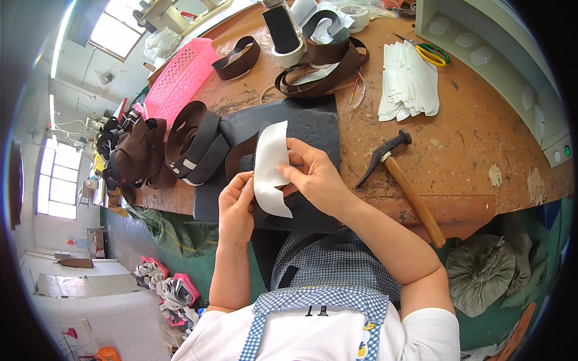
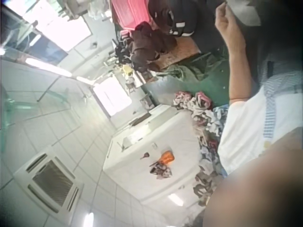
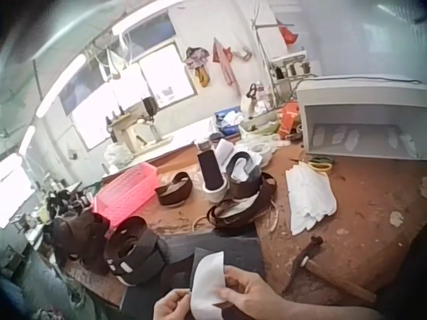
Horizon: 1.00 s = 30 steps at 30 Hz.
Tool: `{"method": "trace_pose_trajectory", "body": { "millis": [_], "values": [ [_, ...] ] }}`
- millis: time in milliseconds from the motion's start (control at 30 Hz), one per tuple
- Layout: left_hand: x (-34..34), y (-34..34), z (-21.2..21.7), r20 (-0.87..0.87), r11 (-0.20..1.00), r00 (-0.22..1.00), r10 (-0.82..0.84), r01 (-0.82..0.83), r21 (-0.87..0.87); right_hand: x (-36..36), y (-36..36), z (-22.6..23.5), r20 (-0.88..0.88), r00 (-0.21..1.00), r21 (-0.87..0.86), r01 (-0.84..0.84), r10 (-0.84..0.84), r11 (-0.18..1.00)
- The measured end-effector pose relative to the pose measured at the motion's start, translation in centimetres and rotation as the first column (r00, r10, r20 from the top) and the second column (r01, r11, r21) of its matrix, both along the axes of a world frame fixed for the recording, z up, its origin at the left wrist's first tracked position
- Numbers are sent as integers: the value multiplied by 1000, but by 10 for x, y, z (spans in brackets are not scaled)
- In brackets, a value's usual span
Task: Assembling shoe upper components by inserting stiffeners and processing them through a heat press.
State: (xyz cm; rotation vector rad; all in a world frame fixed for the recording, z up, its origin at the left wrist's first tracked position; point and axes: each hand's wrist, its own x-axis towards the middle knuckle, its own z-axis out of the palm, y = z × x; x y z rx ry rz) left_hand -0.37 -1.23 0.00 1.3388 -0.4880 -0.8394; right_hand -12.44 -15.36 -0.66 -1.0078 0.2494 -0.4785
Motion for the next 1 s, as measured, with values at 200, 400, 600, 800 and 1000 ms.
{"method": "trace_pose_trajectory", "body": {
  "millis": [200,400,600,800,1000],
  "values": [
    [-2,2,1,12,1000,1000,-7,7,-4,2,0,-2,45,999,-67,12,-9,998],
    [-2,4,1,40,1000,999,24,-25,12,0,0,0,8,1000,-131,29,-28,991],
    [-4,2,-1,28,1000,999,-19,18,13,-1,1,0,-28,998,-145,44,-48,988],
    [-6,2,-1,43,1000,999,-2,1,18,-1,3,1,-69,995,-178,57,-70,982],
    [-6,2,-5,83,1000,997,9,-10,16,-1,6,0,-86,992,-222,72,-93,972]
  ]
}}
